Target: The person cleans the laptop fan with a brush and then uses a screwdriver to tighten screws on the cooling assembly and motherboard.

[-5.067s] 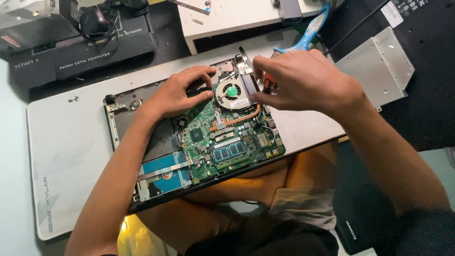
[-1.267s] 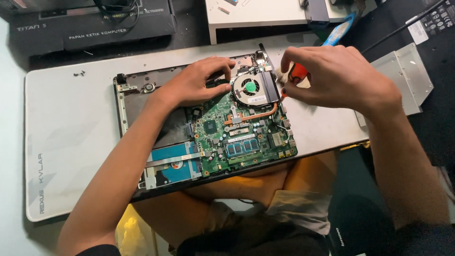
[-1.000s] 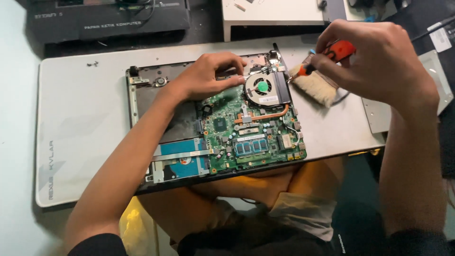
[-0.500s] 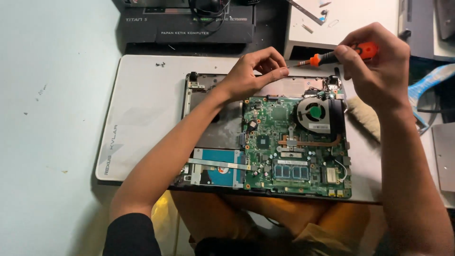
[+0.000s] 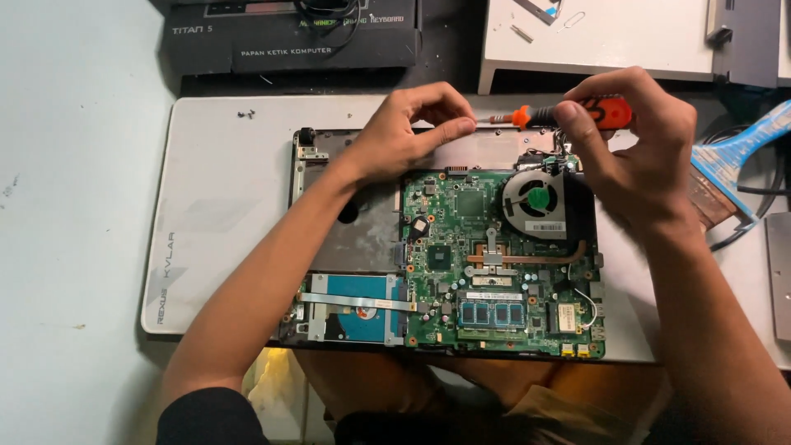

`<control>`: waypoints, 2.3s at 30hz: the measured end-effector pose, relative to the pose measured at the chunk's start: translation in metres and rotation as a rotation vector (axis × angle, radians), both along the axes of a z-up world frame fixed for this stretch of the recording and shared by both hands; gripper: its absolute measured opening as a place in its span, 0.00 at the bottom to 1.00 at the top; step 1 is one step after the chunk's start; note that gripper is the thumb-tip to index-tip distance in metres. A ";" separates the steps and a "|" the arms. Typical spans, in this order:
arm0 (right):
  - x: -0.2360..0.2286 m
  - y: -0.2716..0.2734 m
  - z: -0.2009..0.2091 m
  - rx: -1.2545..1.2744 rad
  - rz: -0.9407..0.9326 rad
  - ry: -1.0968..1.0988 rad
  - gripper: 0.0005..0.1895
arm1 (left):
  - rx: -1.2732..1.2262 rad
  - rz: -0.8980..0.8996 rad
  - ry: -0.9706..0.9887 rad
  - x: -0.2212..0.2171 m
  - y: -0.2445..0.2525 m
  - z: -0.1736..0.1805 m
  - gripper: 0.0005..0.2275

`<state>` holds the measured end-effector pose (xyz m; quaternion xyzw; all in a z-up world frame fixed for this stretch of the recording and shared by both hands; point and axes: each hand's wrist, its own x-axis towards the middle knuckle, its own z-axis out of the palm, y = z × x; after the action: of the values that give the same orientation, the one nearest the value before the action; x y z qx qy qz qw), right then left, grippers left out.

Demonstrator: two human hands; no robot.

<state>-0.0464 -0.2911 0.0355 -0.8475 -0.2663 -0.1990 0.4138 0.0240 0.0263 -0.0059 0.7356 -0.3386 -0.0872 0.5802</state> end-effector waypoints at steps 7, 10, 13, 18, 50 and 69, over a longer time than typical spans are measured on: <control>0.013 -0.016 -0.025 0.036 -0.083 -0.070 0.06 | 0.423 0.302 -0.251 0.014 0.094 0.050 0.02; 0.010 -0.008 -0.026 0.020 -0.037 -0.076 0.06 | 0.501 0.412 -0.111 0.017 0.121 0.047 0.03; 0.006 -0.006 -0.029 -0.017 -0.061 -0.095 0.06 | 0.566 0.367 -0.113 0.020 0.129 0.042 0.02; 0.004 -0.008 -0.031 -0.042 -0.093 -0.132 0.06 | 0.592 0.350 -0.070 0.020 0.129 0.042 0.02; 0.012 -0.009 -0.036 -0.129 -0.144 -0.126 0.08 | 0.606 0.183 0.148 0.045 0.119 0.024 0.12; 0.014 -0.013 -0.041 -0.185 -0.113 -0.181 0.10 | 0.728 0.226 -0.038 0.037 0.113 0.039 0.05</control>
<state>-0.0328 -0.3037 -0.0057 -0.8741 -0.2718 -0.2724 0.2964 0.0605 0.1395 0.0331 0.9277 -0.2130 -0.1234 0.2806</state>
